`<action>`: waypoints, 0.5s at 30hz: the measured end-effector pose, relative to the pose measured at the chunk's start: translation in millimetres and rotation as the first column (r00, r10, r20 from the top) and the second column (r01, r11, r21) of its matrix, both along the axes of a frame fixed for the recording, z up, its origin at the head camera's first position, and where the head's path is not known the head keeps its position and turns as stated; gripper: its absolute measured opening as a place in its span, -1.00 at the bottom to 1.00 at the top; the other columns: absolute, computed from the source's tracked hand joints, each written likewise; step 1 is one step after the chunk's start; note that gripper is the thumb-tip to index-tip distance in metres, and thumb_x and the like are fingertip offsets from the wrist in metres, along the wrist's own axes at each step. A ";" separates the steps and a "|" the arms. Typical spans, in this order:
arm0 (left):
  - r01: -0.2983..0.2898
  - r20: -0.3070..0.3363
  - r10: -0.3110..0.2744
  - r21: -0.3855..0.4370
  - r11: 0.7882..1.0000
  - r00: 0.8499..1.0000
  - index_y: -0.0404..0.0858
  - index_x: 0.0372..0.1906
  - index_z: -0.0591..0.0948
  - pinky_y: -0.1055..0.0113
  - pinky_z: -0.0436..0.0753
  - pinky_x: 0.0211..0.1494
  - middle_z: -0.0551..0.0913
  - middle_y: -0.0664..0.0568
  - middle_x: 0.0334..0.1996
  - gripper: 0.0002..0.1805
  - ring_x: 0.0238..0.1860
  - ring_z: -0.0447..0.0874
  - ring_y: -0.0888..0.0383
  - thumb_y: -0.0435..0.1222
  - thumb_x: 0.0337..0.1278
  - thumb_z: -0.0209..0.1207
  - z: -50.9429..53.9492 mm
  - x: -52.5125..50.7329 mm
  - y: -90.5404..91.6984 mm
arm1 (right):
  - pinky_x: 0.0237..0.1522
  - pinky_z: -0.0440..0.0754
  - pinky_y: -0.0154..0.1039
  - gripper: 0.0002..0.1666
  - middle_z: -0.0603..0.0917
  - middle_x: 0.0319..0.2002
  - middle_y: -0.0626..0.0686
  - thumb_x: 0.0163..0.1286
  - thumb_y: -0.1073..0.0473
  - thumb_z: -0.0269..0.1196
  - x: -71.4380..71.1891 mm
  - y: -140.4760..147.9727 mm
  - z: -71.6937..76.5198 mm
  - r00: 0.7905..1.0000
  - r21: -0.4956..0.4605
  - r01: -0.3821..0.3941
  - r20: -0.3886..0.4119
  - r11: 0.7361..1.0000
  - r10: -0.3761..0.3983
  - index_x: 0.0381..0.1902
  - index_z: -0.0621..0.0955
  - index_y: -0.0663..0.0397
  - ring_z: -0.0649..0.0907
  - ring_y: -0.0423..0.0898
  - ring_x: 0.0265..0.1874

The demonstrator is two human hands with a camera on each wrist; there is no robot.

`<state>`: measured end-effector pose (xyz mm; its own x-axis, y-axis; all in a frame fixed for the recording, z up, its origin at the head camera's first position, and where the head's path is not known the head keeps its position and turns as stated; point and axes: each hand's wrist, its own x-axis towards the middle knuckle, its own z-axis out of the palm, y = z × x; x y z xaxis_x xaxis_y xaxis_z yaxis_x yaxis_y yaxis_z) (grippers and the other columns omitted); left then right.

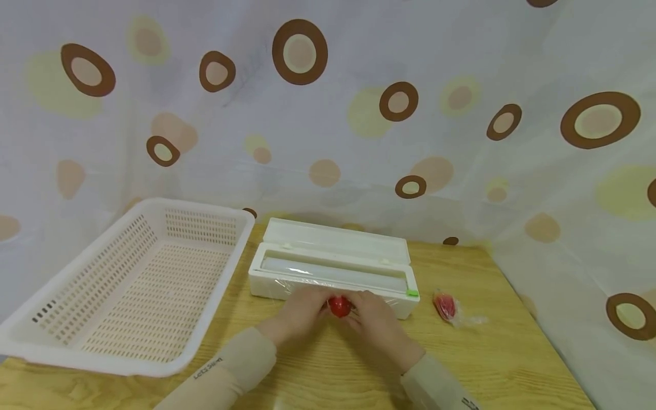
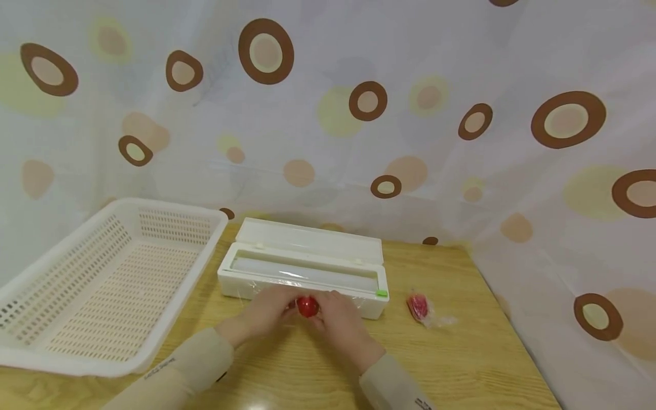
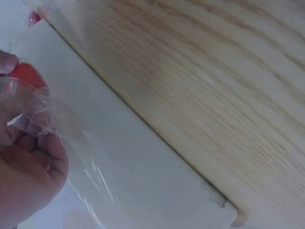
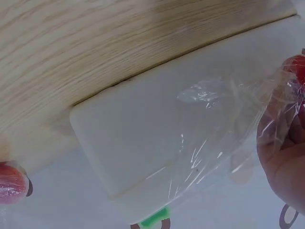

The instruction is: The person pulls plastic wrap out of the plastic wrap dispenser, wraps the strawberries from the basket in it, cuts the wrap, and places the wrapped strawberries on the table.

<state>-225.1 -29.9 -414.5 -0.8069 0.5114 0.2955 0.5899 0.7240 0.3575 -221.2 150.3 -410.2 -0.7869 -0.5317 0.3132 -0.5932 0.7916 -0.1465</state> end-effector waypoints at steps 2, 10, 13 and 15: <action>-0.005 0.010 0.005 0.002 1.000 1.000 -0.09 0.08 0.53 0.24 0.53 0.14 0.67 0.07 -0.05 -0.70 0.00 0.61 0.11 -0.28 0.26 0.08 0.3 0.0 0.0 | -0.20 0.60 -0.19 -0.52 0.68 -0.24 0.03 0.11 0.15 0.37 -2.2 0.0 2.7 0.996 -0.032 0.017 0.089 0.999 -0.014 0.01 0.55 0.09 0.62 -0.12 -0.28; -0.056 -0.013 0.055 -0.067 0.996 0.998 -0.15 0.13 0.50 0.15 0.45 0.18 0.63 0.04 0.02 -0.68 0.08 0.55 0.06 -0.27 0.33 -0.01 -0.4 5.1 2.2 | -0.19 0.59 -0.22 -0.61 0.66 -0.19 0.00 0.20 0.17 0.31 -8.0 2.8 10.5 0.950 -0.139 0.021 0.311 0.990 0.024 0.00 0.56 0.10 0.60 -0.18 -0.27; -0.069 -0.017 0.068 -0.041 0.997 0.998 -0.15 0.12 0.52 0.12 0.42 0.16 0.64 0.04 0.02 -0.68 0.08 0.54 0.05 -0.27 0.32 0.01 -1.8 5.4 3.5 | -0.26 0.57 -0.26 -0.62 0.65 -0.26 -0.01 0.18 0.12 0.33 -8.7 0.7 8.0 0.962 -0.108 0.037 0.274 0.993 -0.006 -0.06 0.57 0.13 0.56 -0.20 -0.34; -0.076 -0.003 0.076 -0.009 0.997 0.997 -0.11 0.10 0.54 0.10 0.41 0.13 0.66 0.07 0.00 -0.69 0.06 0.56 0.07 -0.28 0.29 0.03 -2.1 4.8 3.7 | -0.26 0.57 -0.25 -0.61 0.65 -0.27 -0.01 0.16 0.09 0.35 -8.8 -1.3 5.9 0.969 -0.093 0.053 0.247 0.994 -0.029 -0.09 0.57 0.13 0.56 -0.20 -0.34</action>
